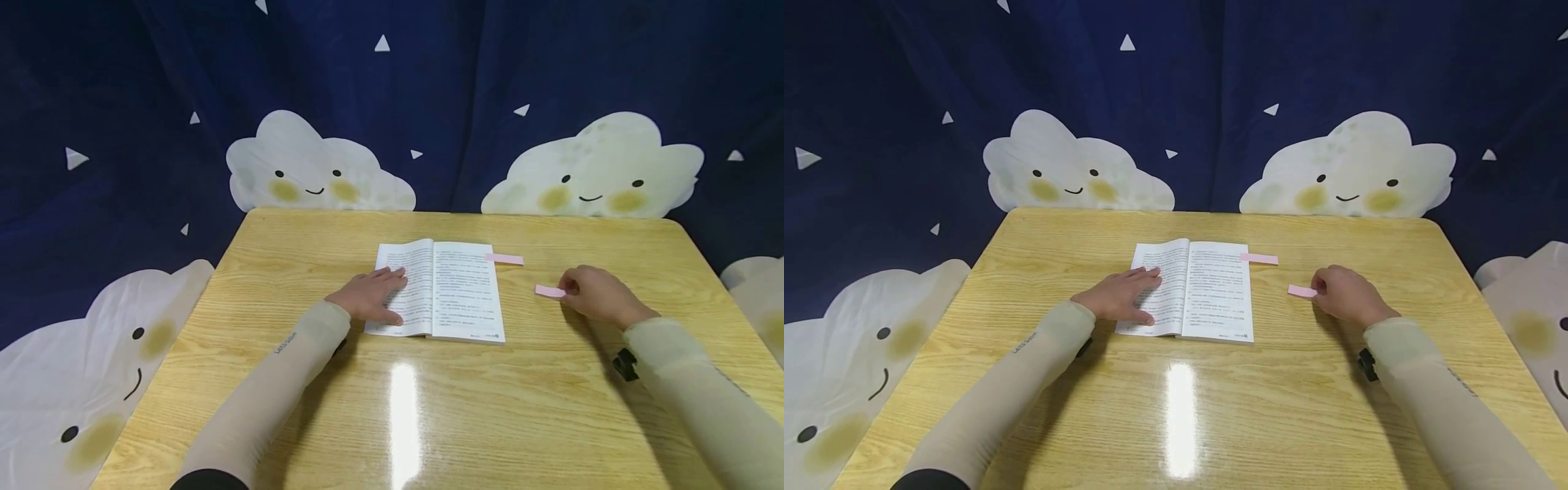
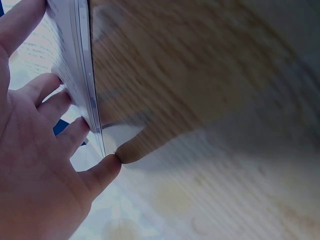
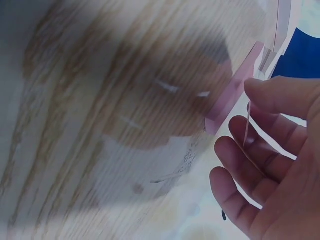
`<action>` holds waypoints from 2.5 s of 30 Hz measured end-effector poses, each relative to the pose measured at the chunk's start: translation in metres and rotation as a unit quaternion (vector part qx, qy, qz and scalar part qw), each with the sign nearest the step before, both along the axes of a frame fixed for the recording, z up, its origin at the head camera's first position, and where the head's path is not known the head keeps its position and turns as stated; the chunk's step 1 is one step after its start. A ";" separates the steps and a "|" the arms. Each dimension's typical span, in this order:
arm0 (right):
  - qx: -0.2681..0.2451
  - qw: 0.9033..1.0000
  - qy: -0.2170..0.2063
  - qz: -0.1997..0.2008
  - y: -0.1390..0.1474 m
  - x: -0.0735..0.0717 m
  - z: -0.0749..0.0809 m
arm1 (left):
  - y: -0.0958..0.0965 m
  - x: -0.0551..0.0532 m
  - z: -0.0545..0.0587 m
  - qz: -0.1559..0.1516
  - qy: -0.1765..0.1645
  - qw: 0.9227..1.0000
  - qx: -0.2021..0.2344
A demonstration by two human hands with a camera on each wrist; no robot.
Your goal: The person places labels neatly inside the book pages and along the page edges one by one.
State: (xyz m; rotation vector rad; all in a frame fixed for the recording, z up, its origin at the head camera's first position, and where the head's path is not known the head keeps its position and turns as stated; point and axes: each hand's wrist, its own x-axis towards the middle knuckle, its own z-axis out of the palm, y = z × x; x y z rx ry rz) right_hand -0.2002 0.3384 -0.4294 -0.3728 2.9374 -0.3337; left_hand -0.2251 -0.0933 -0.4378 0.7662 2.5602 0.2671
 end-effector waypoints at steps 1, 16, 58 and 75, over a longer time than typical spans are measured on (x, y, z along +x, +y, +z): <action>-0.002 1.000 0.001 0.001 0.001 0.000 0.000 | 0.000 0.000 0.000 0.000 0.000 1.000 0.000; -0.053 0.998 -0.041 -0.017 0.003 -0.003 0.000 | 0.001 0.000 0.001 0.004 -0.006 1.000 -0.006; -0.122 0.974 -0.145 -0.125 -0.004 -0.011 0.005 | 0.001 -0.002 -0.001 0.000 -0.007 1.000 -0.007; -0.189 0.948 -0.223 -0.127 -0.002 -0.024 0.010 | 0.001 -0.002 0.001 -0.008 0.003 1.000 -0.011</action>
